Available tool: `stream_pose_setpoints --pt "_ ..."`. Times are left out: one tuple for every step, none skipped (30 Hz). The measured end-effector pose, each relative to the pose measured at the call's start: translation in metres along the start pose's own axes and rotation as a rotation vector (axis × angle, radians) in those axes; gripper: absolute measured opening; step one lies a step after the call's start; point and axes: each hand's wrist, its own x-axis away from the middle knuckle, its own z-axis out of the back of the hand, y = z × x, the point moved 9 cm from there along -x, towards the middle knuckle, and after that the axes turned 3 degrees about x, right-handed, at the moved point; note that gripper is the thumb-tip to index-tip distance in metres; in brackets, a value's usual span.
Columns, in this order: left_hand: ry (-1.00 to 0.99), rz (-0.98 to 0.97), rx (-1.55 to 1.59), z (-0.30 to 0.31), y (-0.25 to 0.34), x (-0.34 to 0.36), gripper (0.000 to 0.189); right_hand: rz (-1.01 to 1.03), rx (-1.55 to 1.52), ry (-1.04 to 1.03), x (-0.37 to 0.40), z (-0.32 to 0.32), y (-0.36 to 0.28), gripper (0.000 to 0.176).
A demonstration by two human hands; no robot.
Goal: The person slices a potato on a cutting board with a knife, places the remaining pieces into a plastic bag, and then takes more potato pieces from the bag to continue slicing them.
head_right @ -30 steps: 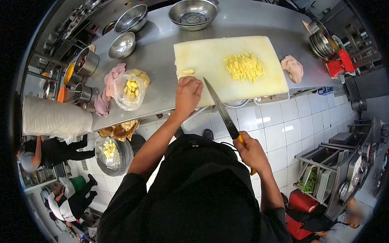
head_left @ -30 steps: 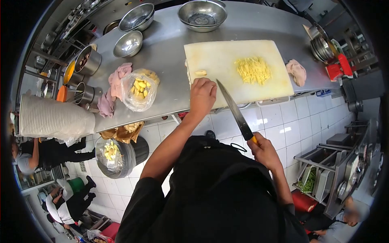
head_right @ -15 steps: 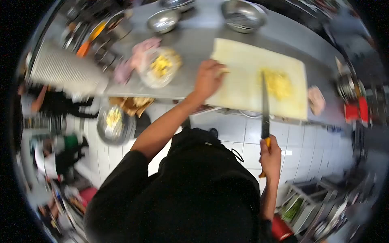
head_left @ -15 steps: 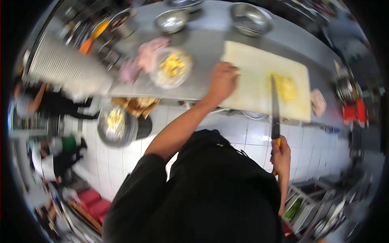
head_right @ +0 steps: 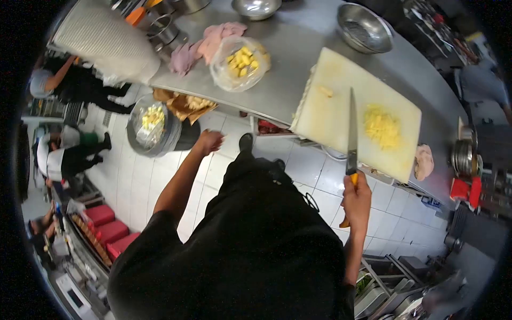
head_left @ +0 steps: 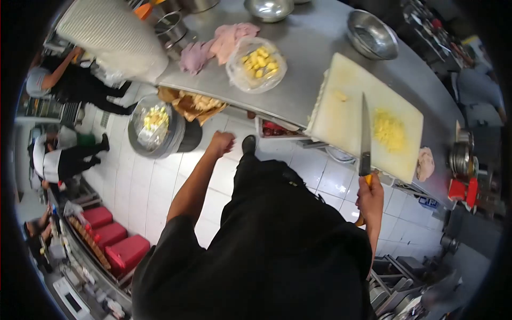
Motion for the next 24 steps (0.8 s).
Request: stream_pose_setpoints --pt "0.282 -0.353 -0.15 0.034 0.003 -0.022 0.063 0.044 0.021 0.023 -0.001 0.002 -0.004 0.027" --pt "0.562 -0.718 -0.278 0.044 0.012 -0.014 0.061 0.08 0.021 0.038 0.002 0.003 -0.01 0.029" --pt "0.435 -0.688 -0.254 0.024 0.039 0.024 0.056 0.06 -0.014 0.024 0.002 0.004 -0.01 0.03" --pt "0.307 -0.641 -0.243 0.002 0.077 0.09 0.051 0.027 -0.049 0.004 0.007 0.003 -0.008 0.031" --pt "0.268 -0.703 -0.263 -0.016 0.096 0.117 0.047 0.017 -0.08 -0.019 0.015 0.002 -0.012 0.031" --pt "0.23 -0.766 -0.28 -0.031 0.11 0.137 0.044 0.0 -0.087 -0.025 0.022 0.001 -0.011 0.03" --pt "0.196 -0.827 -0.296 -0.047 0.123 0.154 0.04 -0.021 -0.133 -0.061 0.027 -0.004 -0.004 0.029" --pt "0.144 -0.924 -0.303 -0.069 0.139 0.17 0.038 -0.037 -0.18 -0.1 0.03 -0.009 0.003 0.028" --pt "0.095 -1.022 -0.305 -0.094 0.154 0.185 0.035 -0.068 -0.204 -0.124 0.033 -0.014 0.009 0.027" --pt "0.051 -1.115 -0.305 -0.118 0.168 0.202 0.033 -0.072 -0.194 -0.117 0.037 -0.017 0.011 0.026" --pt "0.014 -1.16 -0.351 -0.142 0.185 0.219 0.033 -0.072 -0.19 -0.126 0.037 -0.019 0.013 0.026" --pt "-0.02 -1.2 -0.4 -0.168 0.199 0.23 0.033 -0.075 -0.186 -0.14 0.039 -0.022 0.015 0.026" --pt "-0.023 -1.322 -0.429 -0.191 0.21 0.235 0.033 -0.073 -0.192 -0.134 0.039 -0.022 0.014 0.026" --pt "-0.028 -1.441 -0.459 -0.212 0.218 0.241 0.032 -0.076 -0.199 -0.131 0.041 -0.023 0.012 0.026" --pt "-0.05 -1.526 -0.521 -0.234 0.227 0.25 0.033 -0.083 -0.208 -0.128 0.044 -0.023 0.013 0.026" --pt "-0.07 -1.619 -0.578 -0.256 0.24 0.259 0.035 -0.082 -0.215 -0.116 0.043 -0.023 0.014 0.026" --pt "-0.087 -1.658 -0.627 -0.275 0.248 0.261 0.036 -0.091 -0.224 -0.106 0.046 -0.023 0.018 0.026" --pt "-0.1 -1.703 -0.673 -0.291 0.257 0.26 0.037 -0.094 -0.232 -0.093 0.047 -0.023 0.021 0.027" --pt "-0.097 -1.756 -0.798 -0.308 0.264 0.255 0.037 -0.099 -0.244 -0.084 0.048 -0.023 0.025 0.028" --pt "-0.096 -1.804 -0.926 -0.324 0.269 0.249 0.038 -0.099 -0.255 -0.075 0.05 -0.023 0.028 0.028" --pt "-0.094 -1.848 -1.057 -0.338 0.27 0.243 0.038 -0.101 -0.265 -0.066 0.053 -0.023 0.031 0.029" --pt "-0.129 -1.841 -1.162 -0.35 0.27 0.233 0.036 -0.104 -0.277 -0.057 0.055 -0.023 0.034 0.029" --pt "-0.162 -1.833 -1.267 -0.36 0.27 0.223 0.033 -0.106 -0.276 -0.054 0.057 -0.022 0.036 0.029" --pt "-0.197 -1.823 -1.374 -0.368 0.269 0.217 0.031 -0.11 -0.277 -0.05 0.059 -0.022 0.039 0.029"
